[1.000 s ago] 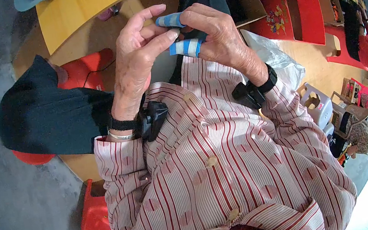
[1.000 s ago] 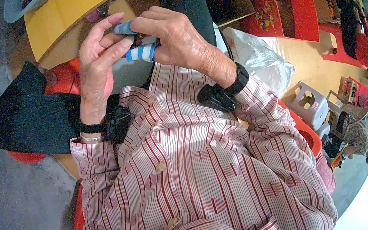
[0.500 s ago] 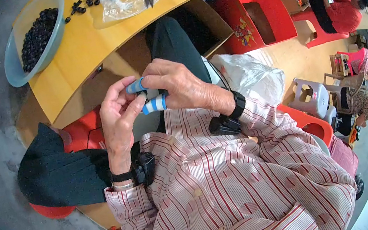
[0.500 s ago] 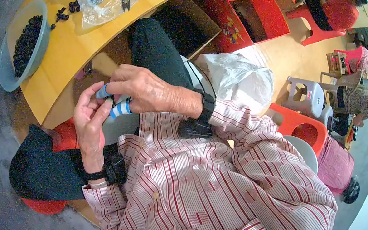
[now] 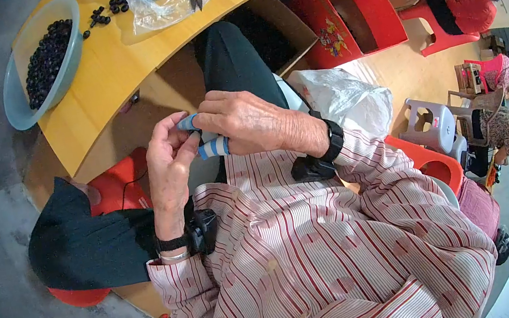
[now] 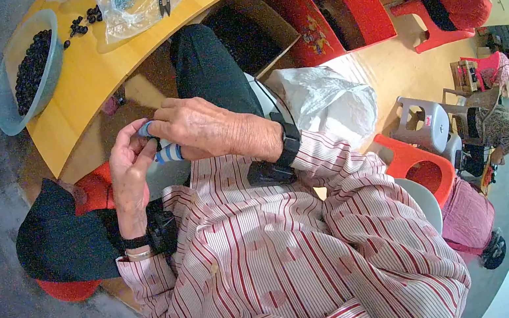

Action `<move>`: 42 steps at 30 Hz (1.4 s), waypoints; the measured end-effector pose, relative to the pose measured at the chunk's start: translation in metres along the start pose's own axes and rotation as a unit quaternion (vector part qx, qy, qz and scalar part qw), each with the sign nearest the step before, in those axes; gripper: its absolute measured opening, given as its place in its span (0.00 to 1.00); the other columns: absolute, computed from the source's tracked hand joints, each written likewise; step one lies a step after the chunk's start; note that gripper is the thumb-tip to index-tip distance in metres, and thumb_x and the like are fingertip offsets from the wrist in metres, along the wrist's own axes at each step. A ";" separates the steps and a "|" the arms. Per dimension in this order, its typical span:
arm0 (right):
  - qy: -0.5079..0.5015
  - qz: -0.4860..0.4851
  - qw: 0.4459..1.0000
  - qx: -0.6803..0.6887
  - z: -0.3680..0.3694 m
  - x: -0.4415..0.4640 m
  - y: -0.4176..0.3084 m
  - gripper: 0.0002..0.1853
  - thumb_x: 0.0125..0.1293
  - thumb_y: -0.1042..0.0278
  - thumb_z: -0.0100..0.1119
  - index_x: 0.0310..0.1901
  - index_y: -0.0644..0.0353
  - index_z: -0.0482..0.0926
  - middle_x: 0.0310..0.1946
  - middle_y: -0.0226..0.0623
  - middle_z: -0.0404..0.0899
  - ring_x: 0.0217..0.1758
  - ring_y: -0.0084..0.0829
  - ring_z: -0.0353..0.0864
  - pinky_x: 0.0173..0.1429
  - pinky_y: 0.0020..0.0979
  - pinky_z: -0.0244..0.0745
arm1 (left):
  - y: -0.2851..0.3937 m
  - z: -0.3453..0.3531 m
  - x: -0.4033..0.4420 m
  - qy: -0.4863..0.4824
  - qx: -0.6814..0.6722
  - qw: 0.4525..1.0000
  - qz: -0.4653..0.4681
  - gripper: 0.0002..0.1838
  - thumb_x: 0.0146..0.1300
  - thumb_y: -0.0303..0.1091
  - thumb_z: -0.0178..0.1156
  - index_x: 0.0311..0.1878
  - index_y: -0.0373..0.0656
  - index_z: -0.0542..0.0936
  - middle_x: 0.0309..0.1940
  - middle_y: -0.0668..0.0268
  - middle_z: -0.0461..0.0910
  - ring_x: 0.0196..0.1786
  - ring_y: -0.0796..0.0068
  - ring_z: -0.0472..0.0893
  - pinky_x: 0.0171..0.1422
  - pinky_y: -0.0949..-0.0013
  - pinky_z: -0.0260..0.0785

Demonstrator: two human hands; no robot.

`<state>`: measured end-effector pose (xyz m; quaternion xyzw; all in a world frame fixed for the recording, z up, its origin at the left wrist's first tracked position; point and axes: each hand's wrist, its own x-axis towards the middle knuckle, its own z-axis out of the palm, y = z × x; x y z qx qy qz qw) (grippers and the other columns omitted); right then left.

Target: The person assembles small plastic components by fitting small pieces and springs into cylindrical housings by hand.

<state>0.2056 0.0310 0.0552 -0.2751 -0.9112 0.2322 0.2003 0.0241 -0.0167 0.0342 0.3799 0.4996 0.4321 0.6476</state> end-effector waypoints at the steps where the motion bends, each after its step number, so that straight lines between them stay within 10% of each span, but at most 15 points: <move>1: 0.002 0.001 1.000 0.000 0.000 -0.001 0.000 0.21 0.39 0.75 0.64 0.40 0.65 0.74 0.32 0.41 0.76 0.40 0.43 0.76 0.45 0.39 0.75 | 0.000 0.000 0.000 0.000 0.005 1.000 -0.003 0.22 0.60 0.18 0.54 0.58 0.33 0.69 0.43 0.63 0.77 0.44 0.79 0.76 0.52 0.75 0.68; 42: 0.102 0.065 0.980 0.158 0.018 -0.007 0.006 0.21 0.45 0.70 0.74 0.43 0.61 0.78 0.31 0.37 0.75 0.34 0.33 0.81 0.36 0.29 0.77 | 0.007 -0.007 0.000 -0.039 -0.130 0.991 -0.022 0.20 0.64 0.29 0.59 0.58 0.35 0.72 0.38 0.67 0.79 0.39 0.83 0.77 0.47 0.77 0.70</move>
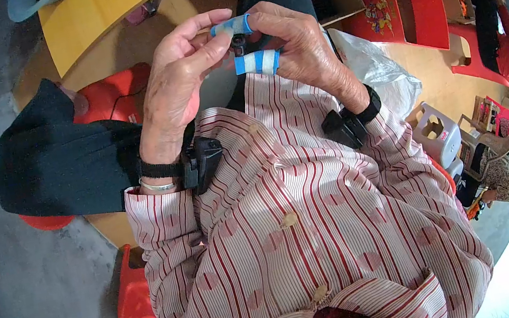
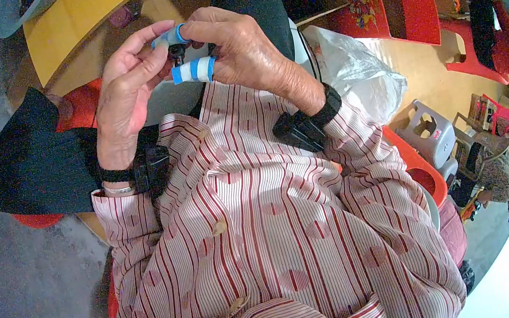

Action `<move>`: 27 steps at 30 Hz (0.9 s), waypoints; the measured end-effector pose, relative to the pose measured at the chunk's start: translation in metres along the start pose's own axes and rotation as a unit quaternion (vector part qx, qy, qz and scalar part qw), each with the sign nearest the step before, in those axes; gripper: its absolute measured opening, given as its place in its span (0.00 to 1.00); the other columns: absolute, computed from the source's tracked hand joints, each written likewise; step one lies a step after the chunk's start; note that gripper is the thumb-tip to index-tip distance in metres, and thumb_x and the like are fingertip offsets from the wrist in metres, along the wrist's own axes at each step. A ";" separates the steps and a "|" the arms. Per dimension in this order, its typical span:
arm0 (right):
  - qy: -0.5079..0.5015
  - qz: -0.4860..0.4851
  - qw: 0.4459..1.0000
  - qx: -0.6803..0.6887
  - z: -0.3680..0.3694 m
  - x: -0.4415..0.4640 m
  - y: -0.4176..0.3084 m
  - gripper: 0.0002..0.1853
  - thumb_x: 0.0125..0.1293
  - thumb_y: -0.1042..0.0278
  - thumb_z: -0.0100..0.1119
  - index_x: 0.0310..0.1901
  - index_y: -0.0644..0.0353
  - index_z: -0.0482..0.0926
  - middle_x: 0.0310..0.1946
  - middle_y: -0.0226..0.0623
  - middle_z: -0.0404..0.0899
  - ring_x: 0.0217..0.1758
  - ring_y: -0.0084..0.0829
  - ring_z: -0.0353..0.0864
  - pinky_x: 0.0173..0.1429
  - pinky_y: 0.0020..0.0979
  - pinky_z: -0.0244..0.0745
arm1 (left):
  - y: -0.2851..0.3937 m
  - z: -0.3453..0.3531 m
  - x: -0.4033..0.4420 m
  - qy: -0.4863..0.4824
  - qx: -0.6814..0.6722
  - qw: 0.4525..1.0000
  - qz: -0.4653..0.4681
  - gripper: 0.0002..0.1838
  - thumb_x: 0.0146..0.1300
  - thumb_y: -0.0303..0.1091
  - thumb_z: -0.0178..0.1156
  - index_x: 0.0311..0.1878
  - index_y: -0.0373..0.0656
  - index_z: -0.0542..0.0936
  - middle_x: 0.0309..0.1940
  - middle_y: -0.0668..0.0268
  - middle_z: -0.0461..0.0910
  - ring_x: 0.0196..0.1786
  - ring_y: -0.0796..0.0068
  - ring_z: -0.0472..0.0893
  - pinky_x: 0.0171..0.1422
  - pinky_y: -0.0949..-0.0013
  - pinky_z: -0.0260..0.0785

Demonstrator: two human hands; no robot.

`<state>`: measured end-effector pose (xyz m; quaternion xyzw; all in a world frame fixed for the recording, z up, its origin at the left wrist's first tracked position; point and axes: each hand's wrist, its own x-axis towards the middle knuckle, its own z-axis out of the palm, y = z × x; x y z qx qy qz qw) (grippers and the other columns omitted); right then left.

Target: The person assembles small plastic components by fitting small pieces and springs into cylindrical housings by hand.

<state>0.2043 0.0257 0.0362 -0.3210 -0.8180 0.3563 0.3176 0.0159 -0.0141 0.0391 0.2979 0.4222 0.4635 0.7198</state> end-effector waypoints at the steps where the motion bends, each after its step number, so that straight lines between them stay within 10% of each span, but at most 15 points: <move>1: -0.001 -0.001 1.000 0.005 0.000 0.000 0.001 0.21 0.45 0.70 0.74 0.43 0.62 0.78 0.31 0.36 0.75 0.34 0.32 0.80 0.36 0.29 0.77 | 0.000 0.000 0.000 -0.006 -0.006 1.000 0.002 0.20 0.64 0.29 0.59 0.58 0.35 0.72 0.39 0.67 0.80 0.39 0.83 0.77 0.46 0.78 0.70; 20: -0.006 0.040 0.994 0.106 0.005 0.002 0.001 0.20 0.46 0.68 0.76 0.41 0.59 0.79 0.29 0.24 0.70 0.32 0.16 0.69 0.31 0.19 0.66 | -0.001 -0.002 0.000 -0.026 -0.065 0.997 0.040 0.18 0.63 0.23 0.59 0.56 0.35 0.74 0.40 0.64 0.80 0.42 0.81 0.80 0.49 0.79 0.74; 27: -0.016 0.038 0.995 0.086 0.002 0.004 0.002 0.21 0.48 0.69 0.74 0.45 0.58 0.81 0.31 0.31 0.76 0.34 0.24 0.77 0.38 0.26 0.75 | -0.002 -0.006 0.000 -0.048 -0.019 0.998 0.037 0.20 0.64 0.28 0.58 0.59 0.37 0.71 0.46 0.64 0.79 0.47 0.78 0.79 0.54 0.74 0.71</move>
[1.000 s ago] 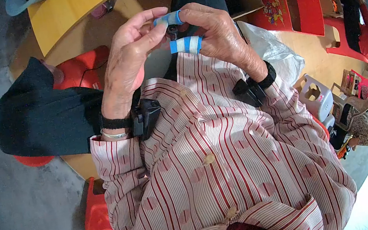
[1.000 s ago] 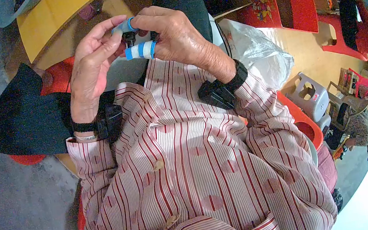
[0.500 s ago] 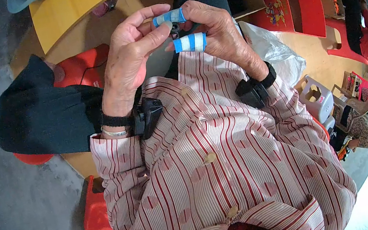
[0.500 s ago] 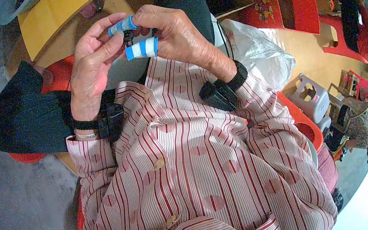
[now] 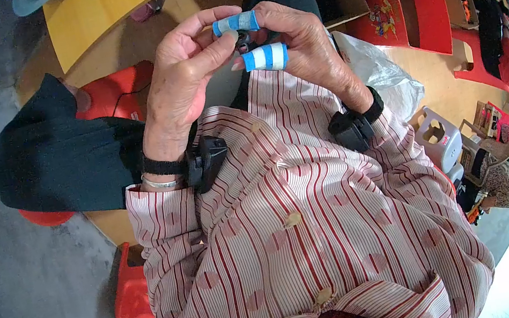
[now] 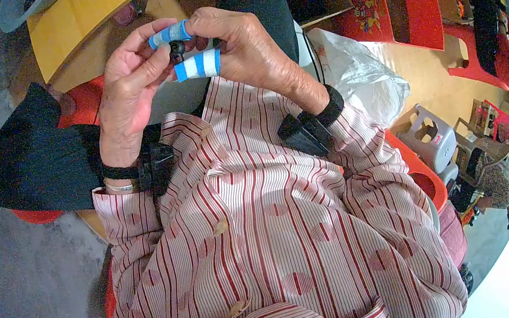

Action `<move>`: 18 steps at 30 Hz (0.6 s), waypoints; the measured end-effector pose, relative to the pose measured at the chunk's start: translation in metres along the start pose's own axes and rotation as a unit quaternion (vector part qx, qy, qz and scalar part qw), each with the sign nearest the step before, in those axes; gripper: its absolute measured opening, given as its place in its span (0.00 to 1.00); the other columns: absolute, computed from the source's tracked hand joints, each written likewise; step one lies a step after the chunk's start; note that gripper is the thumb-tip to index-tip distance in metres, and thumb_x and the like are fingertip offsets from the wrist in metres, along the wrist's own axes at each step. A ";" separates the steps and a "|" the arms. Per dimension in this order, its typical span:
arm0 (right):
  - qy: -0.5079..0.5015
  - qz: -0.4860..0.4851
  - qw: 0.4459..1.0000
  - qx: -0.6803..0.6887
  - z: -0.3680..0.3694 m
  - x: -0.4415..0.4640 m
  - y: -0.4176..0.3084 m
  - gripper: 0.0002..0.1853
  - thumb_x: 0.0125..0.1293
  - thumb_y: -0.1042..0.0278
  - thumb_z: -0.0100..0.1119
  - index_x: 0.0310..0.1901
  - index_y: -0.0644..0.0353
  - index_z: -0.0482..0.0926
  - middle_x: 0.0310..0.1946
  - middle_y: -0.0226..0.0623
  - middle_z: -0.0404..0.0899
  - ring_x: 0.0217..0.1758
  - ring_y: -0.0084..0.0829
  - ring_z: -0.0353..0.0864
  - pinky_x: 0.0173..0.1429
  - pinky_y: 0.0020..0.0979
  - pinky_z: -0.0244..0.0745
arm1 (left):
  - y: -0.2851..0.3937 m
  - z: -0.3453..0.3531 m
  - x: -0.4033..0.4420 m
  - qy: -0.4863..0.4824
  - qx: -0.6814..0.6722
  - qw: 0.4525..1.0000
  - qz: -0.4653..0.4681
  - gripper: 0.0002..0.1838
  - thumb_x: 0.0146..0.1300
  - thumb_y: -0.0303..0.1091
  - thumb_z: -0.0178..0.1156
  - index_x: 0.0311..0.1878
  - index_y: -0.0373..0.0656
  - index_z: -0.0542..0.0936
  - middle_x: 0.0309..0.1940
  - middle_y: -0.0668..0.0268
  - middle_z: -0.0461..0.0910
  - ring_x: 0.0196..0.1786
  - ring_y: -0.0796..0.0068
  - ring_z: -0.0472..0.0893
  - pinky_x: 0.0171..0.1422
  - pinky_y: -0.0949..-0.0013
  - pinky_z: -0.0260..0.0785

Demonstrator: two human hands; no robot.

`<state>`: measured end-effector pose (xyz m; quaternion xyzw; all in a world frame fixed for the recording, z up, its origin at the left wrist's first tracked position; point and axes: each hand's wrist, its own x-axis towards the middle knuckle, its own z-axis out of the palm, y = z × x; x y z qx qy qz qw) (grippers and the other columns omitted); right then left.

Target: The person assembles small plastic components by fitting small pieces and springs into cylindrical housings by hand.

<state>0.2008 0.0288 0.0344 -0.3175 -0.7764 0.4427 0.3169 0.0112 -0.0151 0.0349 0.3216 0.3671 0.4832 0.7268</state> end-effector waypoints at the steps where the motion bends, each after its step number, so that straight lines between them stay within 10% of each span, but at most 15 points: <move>1: 0.001 0.003 1.000 0.004 0.000 0.000 -0.001 0.21 0.48 0.68 0.75 0.46 0.57 0.81 0.31 0.31 0.76 0.34 0.24 0.77 0.38 0.26 0.75 | 0.000 0.001 0.001 0.006 -0.009 1.000 0.008 0.19 0.63 0.26 0.58 0.58 0.36 0.72 0.44 0.64 0.79 0.46 0.79 0.79 0.52 0.75 0.72; 18: 0.006 0.064 0.995 0.076 0.006 -0.003 -0.008 0.20 0.51 0.68 0.73 0.47 0.58 0.81 0.33 0.31 0.75 0.35 0.22 0.75 0.39 0.25 0.74 | 0.000 0.003 0.002 0.033 -0.005 0.999 0.027 0.18 0.59 0.21 0.61 0.54 0.34 0.75 0.42 0.62 0.81 0.44 0.78 0.79 0.51 0.76 0.73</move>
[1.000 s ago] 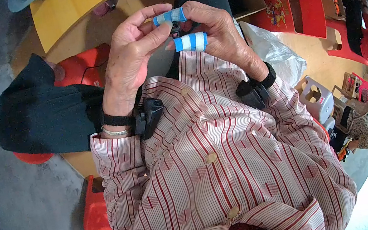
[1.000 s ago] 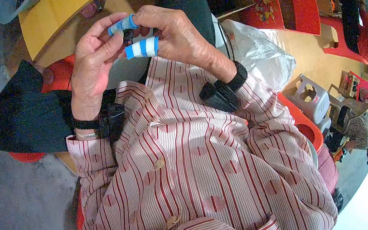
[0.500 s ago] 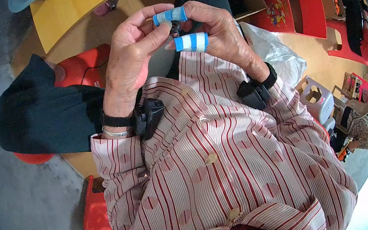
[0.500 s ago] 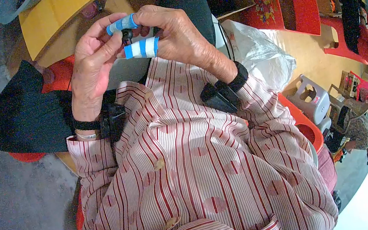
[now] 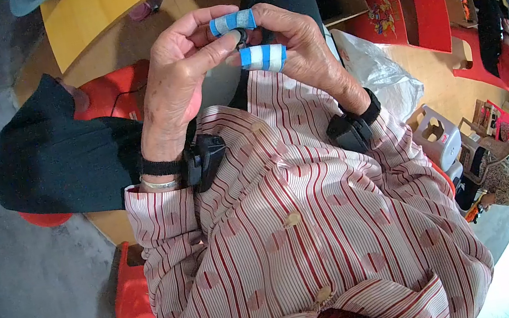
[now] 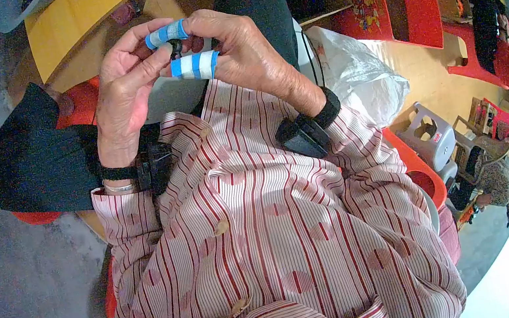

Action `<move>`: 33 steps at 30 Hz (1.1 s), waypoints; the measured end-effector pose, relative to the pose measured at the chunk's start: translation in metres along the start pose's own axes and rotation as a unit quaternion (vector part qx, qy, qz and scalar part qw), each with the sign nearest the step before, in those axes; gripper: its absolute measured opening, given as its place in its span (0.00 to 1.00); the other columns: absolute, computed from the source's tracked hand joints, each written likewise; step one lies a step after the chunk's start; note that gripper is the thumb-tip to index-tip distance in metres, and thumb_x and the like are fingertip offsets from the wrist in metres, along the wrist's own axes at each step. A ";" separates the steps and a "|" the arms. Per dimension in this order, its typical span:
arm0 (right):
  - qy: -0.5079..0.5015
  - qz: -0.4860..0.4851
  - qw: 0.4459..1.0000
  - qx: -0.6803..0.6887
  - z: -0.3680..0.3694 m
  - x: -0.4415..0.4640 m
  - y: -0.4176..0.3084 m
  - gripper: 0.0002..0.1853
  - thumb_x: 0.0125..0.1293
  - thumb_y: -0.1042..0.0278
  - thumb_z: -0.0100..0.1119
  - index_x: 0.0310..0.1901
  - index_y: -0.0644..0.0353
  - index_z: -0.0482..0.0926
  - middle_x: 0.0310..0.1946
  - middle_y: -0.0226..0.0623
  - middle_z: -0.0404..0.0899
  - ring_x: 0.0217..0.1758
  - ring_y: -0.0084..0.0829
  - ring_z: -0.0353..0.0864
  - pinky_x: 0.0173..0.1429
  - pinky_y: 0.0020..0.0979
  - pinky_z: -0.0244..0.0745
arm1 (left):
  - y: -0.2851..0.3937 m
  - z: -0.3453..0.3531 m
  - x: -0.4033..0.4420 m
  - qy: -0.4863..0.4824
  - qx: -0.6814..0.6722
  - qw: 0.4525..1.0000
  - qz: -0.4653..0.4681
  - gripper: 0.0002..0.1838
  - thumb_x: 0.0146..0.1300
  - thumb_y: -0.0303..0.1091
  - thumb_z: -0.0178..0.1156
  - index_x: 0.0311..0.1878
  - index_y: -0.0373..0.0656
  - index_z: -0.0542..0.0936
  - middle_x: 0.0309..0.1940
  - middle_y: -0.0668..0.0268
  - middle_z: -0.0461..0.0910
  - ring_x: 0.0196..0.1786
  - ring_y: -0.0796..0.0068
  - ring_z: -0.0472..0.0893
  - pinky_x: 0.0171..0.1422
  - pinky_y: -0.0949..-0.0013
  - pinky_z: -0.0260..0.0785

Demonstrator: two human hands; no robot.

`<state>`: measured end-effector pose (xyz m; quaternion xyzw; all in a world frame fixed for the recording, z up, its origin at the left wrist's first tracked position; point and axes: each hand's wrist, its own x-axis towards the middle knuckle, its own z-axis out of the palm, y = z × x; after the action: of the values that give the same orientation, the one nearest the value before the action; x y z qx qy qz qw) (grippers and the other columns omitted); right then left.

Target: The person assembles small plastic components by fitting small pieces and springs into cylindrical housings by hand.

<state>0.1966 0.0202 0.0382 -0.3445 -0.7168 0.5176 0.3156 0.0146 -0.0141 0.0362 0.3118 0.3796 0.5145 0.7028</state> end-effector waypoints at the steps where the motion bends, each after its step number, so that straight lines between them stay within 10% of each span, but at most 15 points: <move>1: 0.000 -0.010 1.000 -0.004 0.000 0.000 0.002 0.20 0.51 0.68 0.73 0.47 0.59 0.80 0.33 0.31 0.75 0.35 0.22 0.75 0.39 0.25 0.73 | -0.001 -0.001 0.000 -0.002 0.002 1.000 0.004 0.18 0.59 0.21 0.61 0.54 0.34 0.75 0.42 0.62 0.81 0.44 0.78 0.79 0.51 0.76 0.73; 33: 0.039 -0.171 0.965 -0.196 -0.001 0.007 0.006 0.20 0.38 0.82 0.63 0.38 0.64 0.73 0.32 0.40 0.72 0.38 0.44 0.74 0.40 0.37 0.73 | -0.001 0.001 -0.002 0.004 -0.040 0.999 -0.023 0.20 0.61 0.25 0.61 0.56 0.34 0.73 0.41 0.66 0.79 0.40 0.82 0.77 0.45 0.77 0.71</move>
<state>0.1939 0.0278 0.0335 -0.2920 -0.8396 0.2918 0.3531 0.0158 -0.0159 0.0367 0.2727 0.3689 0.5146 0.7243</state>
